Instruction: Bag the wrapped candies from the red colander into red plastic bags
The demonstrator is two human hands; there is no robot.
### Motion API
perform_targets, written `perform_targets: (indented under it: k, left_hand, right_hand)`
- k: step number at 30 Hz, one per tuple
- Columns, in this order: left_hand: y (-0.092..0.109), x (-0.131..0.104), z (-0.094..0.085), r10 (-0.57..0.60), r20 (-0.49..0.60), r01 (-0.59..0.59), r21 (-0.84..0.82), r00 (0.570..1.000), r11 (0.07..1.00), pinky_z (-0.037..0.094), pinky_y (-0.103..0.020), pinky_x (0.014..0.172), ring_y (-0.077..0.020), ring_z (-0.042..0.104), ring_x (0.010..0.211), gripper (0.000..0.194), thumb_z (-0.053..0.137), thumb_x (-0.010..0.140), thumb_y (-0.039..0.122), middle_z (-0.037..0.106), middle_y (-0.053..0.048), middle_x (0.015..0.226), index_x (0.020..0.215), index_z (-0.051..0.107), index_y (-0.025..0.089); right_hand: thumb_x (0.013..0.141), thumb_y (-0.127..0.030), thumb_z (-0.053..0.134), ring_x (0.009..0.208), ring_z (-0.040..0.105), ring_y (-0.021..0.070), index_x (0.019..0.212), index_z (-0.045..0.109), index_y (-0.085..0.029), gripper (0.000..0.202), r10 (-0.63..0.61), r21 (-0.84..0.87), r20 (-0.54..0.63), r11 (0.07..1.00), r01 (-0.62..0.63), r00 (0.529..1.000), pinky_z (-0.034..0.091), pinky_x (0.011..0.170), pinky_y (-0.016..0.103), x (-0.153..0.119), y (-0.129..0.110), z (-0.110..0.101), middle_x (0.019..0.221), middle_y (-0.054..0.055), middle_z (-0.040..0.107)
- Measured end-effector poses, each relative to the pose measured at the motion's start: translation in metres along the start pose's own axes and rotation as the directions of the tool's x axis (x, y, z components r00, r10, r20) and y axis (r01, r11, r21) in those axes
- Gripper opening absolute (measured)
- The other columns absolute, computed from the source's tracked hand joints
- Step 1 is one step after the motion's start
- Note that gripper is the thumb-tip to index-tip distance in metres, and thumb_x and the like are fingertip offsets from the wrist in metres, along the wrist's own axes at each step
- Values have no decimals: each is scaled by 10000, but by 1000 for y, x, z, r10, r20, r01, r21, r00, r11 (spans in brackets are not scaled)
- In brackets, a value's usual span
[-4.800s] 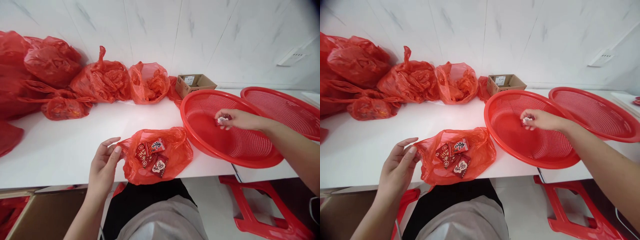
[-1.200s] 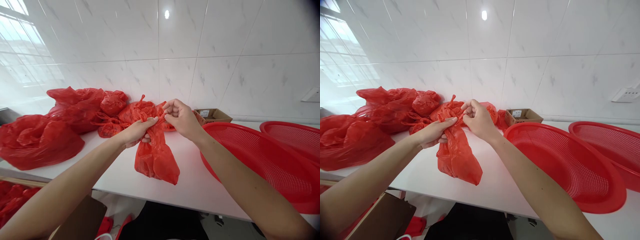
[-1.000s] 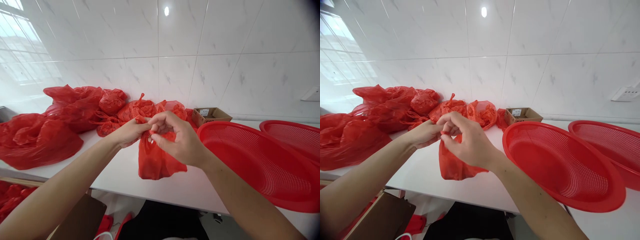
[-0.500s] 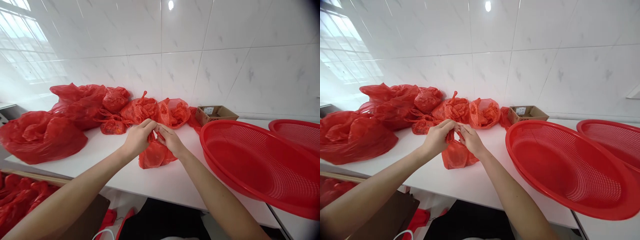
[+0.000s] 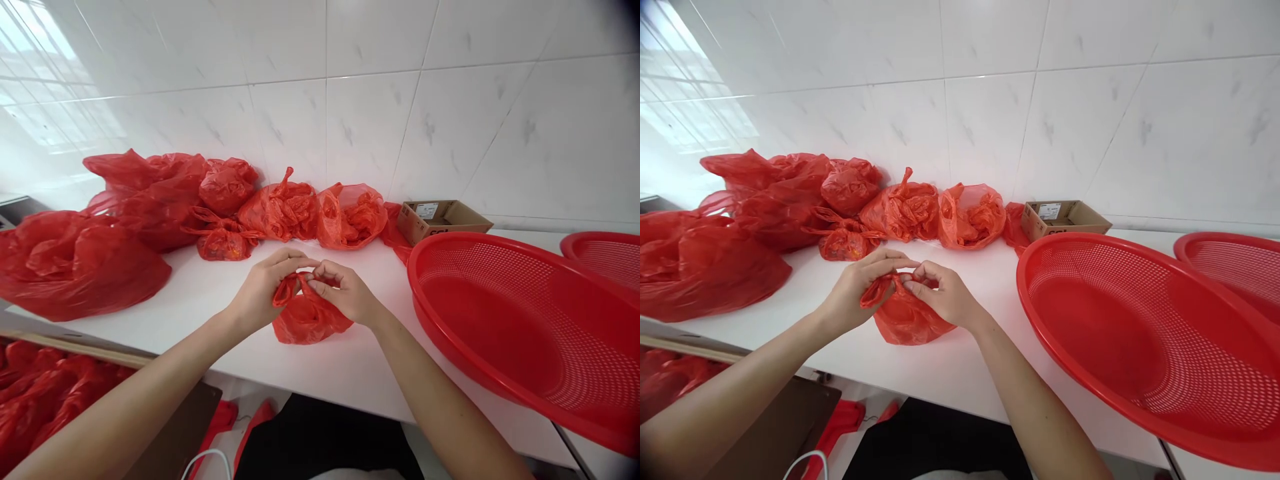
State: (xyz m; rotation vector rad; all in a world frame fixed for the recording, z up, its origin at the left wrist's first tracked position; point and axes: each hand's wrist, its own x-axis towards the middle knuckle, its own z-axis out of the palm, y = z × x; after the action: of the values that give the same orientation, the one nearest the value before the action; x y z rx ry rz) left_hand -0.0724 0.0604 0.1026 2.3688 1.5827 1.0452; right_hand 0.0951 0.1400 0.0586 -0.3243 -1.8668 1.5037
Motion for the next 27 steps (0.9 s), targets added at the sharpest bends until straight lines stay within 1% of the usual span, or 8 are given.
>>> perform_targets:
  k: [3, 6, 10, 13, 18, 20, 23, 27]
  left_hand:
    - [-13, -7, 2, -23, 77, 21, 22, 997, 1000, 498, -286, 804, -188, 652, 915, 354, 456, 903, 200, 696, -78, 1056, 1206, 639, 212]
    - [-30, -17, 0, -97, 62, 92, 80, 993, 993, 484, -281, 771, -183, 647, 835, 346, 440, 955, 322, 718, -66, 956, 1217, 637, 212]
    - [-57, -46, -5, -264, 2, 263, 75, 964, 962, 454, -265, 777, -170, 638, 806, 316, 404, 970, 357, 714, -40, 902, 928, 679, 209]
    - [-70, -71, 2, -416, -28, 417, 28, 909, 909, 436, -257, 700, -159, 592, 696, 368, 389, 966, 406, 666, -19, 758, 760, 617, 201]
    - [-66, -75, 39, -575, -235, 544, -185, 784, 818, 439, -265, 733, -174, 558, 752, 397, 360, 959, 488, 592, -17, 753, 768, 558, 203]
    - [-61, -63, 57, -570, -313, 528, -214, 760, 822, 436, -269, 801, -177, 554, 848, 389, 308, 973, 483, 580, -32, 857, 783, 508, 209]
    - [-58, -42, 79, -570, -354, 525, -223, 741, 821, 439, -266, 791, -169, 537, 863, 356, 266, 980, 478, 550, -33, 919, 808, 447, 224]
    - [-60, -27, 93, -585, -269, 551, -196, 765, 811, 406, -253, 631, -147, 475, 639, 354, 313, 962, 494, 486, 30, 681, 727, 382, 237]
  right_hand:
    - [881, -396, 592, 705, 478, 109, 722, 487, -194, 277, -42, -215, -98, 976, 21, 994, 424, 733, 265, -8, -3, -4, 720, -37, 499]
    - [887, -439, 555, 611, 401, 99, 678, 411, -205, 345, -26, -246, -234, 969, -34, 972, 365, 603, 236, -13, 1, -14, 645, -53, 411]
    - [876, -484, 501, 576, 460, 118, 649, 321, -224, 389, 102, -296, -538, 907, -300, 837, 364, 569, 240, -12, 32, -36, 577, -53, 427]
    - [861, -474, 483, 575, 523, 152, 649, 304, -238, 364, 185, -306, -631, 833, -461, 753, 377, 560, 255, -4, 61, -49, 549, -45, 449]
    - [868, -561, 434, 696, 581, 198, 758, 408, -238, 342, 216, -362, -670, 741, -566, 710, 389, 613, 281, 1, 71, -52, 698, -2, 572]
    - [866, -616, 421, 751, 598, 217, 841, 442, -241, 376, 221, -395, -663, 709, -584, 716, 390, 649, 299, 0, 62, -48, 784, 16, 614]
    - [845, -671, 444, 846, 621, 242, 994, 465, -255, 442, 233, -512, -556, 661, -549, 798, 398, 702, 323, -1, 49, -35, 946, 35, 653]
    - [876, -482, 515, 876, 624, 228, 1050, 478, -273, 274, 224, -650, -408, 609, -454, 885, 397, 703, 308, -1, 53, -20, 999, 20, 662]
